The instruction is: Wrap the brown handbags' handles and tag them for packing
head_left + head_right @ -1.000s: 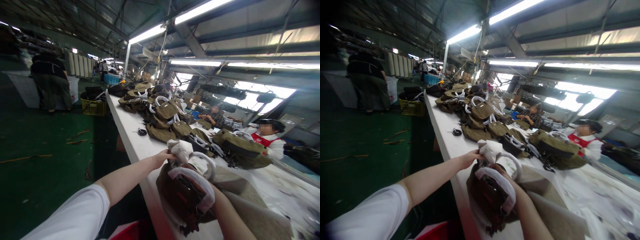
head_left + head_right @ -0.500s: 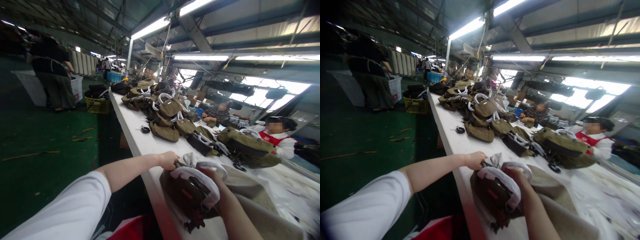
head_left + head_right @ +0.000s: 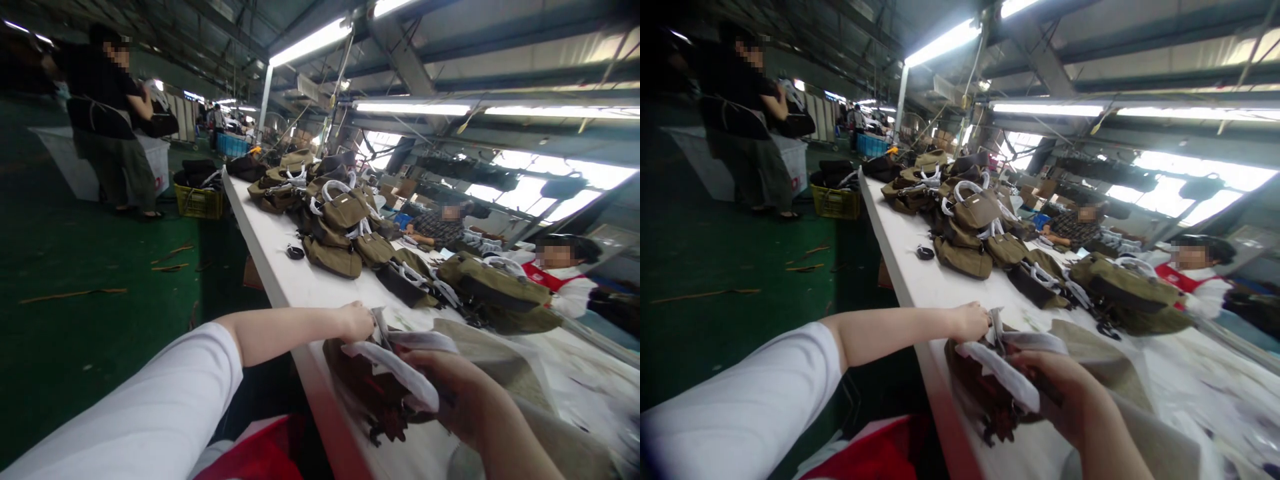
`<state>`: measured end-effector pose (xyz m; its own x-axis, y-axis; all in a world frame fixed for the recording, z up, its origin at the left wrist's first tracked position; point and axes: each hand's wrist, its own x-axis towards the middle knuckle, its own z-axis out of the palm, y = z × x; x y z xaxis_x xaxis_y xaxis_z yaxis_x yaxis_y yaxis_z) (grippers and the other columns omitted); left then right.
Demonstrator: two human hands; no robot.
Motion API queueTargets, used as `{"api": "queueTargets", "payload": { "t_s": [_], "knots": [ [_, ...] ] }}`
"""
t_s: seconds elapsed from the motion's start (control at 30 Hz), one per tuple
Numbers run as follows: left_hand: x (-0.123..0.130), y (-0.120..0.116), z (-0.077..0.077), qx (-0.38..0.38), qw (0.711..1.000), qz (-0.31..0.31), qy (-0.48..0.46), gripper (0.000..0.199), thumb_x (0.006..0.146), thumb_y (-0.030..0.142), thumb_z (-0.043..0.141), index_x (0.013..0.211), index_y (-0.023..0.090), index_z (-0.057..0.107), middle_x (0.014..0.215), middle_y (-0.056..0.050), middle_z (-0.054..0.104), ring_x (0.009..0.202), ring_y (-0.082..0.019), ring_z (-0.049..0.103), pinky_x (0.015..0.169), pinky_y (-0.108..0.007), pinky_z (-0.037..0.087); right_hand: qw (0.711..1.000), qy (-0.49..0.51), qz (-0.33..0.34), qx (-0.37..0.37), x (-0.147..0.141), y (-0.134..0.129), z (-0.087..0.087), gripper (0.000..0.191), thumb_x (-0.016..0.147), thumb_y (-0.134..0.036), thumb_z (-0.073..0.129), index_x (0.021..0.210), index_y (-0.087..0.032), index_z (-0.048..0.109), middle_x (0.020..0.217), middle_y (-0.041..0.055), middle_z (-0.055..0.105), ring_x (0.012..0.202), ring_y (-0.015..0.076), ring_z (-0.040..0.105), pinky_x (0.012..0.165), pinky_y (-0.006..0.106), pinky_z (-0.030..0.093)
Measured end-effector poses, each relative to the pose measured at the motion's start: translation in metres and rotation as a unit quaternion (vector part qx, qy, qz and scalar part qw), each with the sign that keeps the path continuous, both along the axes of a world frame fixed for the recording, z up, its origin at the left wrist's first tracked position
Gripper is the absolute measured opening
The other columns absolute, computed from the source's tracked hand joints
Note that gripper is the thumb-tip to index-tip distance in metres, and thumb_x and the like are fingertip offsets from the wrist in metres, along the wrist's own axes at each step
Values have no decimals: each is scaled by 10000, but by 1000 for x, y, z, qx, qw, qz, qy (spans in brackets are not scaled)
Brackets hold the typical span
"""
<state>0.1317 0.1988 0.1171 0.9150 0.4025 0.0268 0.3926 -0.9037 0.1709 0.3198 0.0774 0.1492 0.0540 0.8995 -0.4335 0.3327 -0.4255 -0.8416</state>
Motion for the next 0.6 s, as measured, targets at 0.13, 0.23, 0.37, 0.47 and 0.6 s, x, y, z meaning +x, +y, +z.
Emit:
{"api": "queueTargets", "payload": {
  "t_s": [0.13, 0.23, 0.37, 0.47, 0.6],
  "knots": [
    [-18, -5, 0, 27, 999, -22, 3, 64, 728, 191, 617, 740, 139, 652, 1014, -147, 703, 1042, -328, 595, 938, -499, 365, 996, 76, -34, 15, 14, 31, 11, 291, 847, -424, 645, 760, -153, 701, 708, 78, 716, 576, 136, 652, 533, 222, 506],
    [-24, -9, 2, 33, 998, -55, 16, 102, 681, 200, 647, 779, 174, 661, 1031, -78, 705, 1146, -313, 543, 1054, -526, 261, 989, 69, -90, 90, 10, 68, 10, 414, 975, -433, 377, 863, -182, 687, 913, 106, 749, 791, 163, 714, 654, 252, 556],
    [-21, -12, 3, 14, 998, -15, 65, 173, 719, 218, 609, 877, 194, 675, 1105, -75, 693, 1180, -317, 534, 1078, -552, 257, 982, 21, -73, 175, -12, 79, 9, 308, 919, -433, 453, 995, -226, 668, 1078, 84, 726, 1053, 222, 668, 860, 352, 545],
    [-18, -7, 6, -5, 997, 38, 68, 348, 779, 412, 569, 1040, 201, 660, 1146, -116, 675, 1066, -333, 607, 951, -527, 424, 974, -73, -12, 216, -33, 62, 10, 264, 766, -461, 673, 789, -200, 704, 885, 91, 725, 961, 284, 655, 877, 393, 510],
    [-22, 1, 15, -17, 994, 97, 39, 611, 740, 576, 558, 1237, 220, 579, 1239, -145, 616, 1176, -359, 551, 927, -466, 480, 870, -313, 198, 324, -54, 36, 10, 184, 769, -372, 669, 849, -222, 739, 1001, 73, 700, 979, 261, 615, 942, 391, 452]
  ]
}}
